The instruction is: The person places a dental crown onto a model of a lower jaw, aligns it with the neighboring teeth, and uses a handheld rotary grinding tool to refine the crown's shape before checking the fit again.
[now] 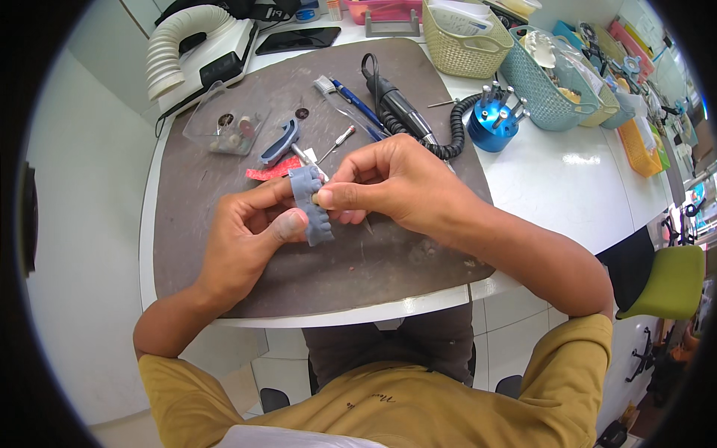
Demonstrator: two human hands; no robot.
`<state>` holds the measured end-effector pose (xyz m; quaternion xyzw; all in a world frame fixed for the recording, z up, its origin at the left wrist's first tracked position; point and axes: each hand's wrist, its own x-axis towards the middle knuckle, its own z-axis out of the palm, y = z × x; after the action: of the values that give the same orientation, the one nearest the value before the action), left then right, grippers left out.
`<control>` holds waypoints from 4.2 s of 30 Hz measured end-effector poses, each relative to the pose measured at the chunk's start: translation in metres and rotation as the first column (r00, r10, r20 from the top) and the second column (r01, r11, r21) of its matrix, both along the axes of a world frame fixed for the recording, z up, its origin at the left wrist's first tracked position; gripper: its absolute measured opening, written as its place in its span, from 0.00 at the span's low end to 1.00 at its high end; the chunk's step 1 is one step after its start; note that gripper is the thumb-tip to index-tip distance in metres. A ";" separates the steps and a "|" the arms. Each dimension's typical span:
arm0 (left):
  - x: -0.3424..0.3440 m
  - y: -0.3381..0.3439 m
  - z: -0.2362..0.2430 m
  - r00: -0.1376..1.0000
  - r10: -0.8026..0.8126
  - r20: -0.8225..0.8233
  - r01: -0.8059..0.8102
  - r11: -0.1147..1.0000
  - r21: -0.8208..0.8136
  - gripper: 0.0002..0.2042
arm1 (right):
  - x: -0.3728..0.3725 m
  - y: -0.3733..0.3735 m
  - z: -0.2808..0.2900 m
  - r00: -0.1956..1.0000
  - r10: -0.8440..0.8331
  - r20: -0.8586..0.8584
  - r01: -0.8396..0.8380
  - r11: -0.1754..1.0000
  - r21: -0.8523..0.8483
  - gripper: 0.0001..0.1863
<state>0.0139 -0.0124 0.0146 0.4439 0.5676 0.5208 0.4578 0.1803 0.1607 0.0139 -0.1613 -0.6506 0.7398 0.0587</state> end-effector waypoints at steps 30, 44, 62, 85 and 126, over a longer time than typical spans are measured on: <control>-0.001 0.009 0.001 0.958 0.055 0.282 -0.065 0.997 0.029 0.25 | 0.006 -0.013 0.004 0.945 -0.111 -0.308 0.275 0.781 0.561 0.15; -0.008 0.006 -0.008 0.754 -0.170 0.635 0.182 0.982 0.048 0.19 | 0.003 -0.017 0.002 0.892 -0.080 -0.445 0.356 0.732 0.582 0.15; -0.007 0.005 -0.005 0.789 -0.136 0.599 0.162 0.987 0.011 0.21 | 0.009 -0.020 0.010 0.924 -0.042 -0.381 0.272 0.772 0.575 0.18; -0.014 0.006 -0.010 0.748 -0.180 0.639 0.211 0.977 0.028 0.24 | 0.006 -0.021 0.003 0.852 -0.042 -0.521 0.372 0.749 0.548 0.15; -0.009 0.007 -0.002 0.971 0.034 0.238 -0.052 0.996 0.070 0.19 | 0.003 -0.019 0.005 0.964 -0.148 -0.219 0.210 0.933 0.293 0.12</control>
<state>0.0049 -0.0058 0.0122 0.3831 0.4982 0.6010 0.4937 0.1836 0.1414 0.0193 -0.1361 -0.7334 0.6307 0.2140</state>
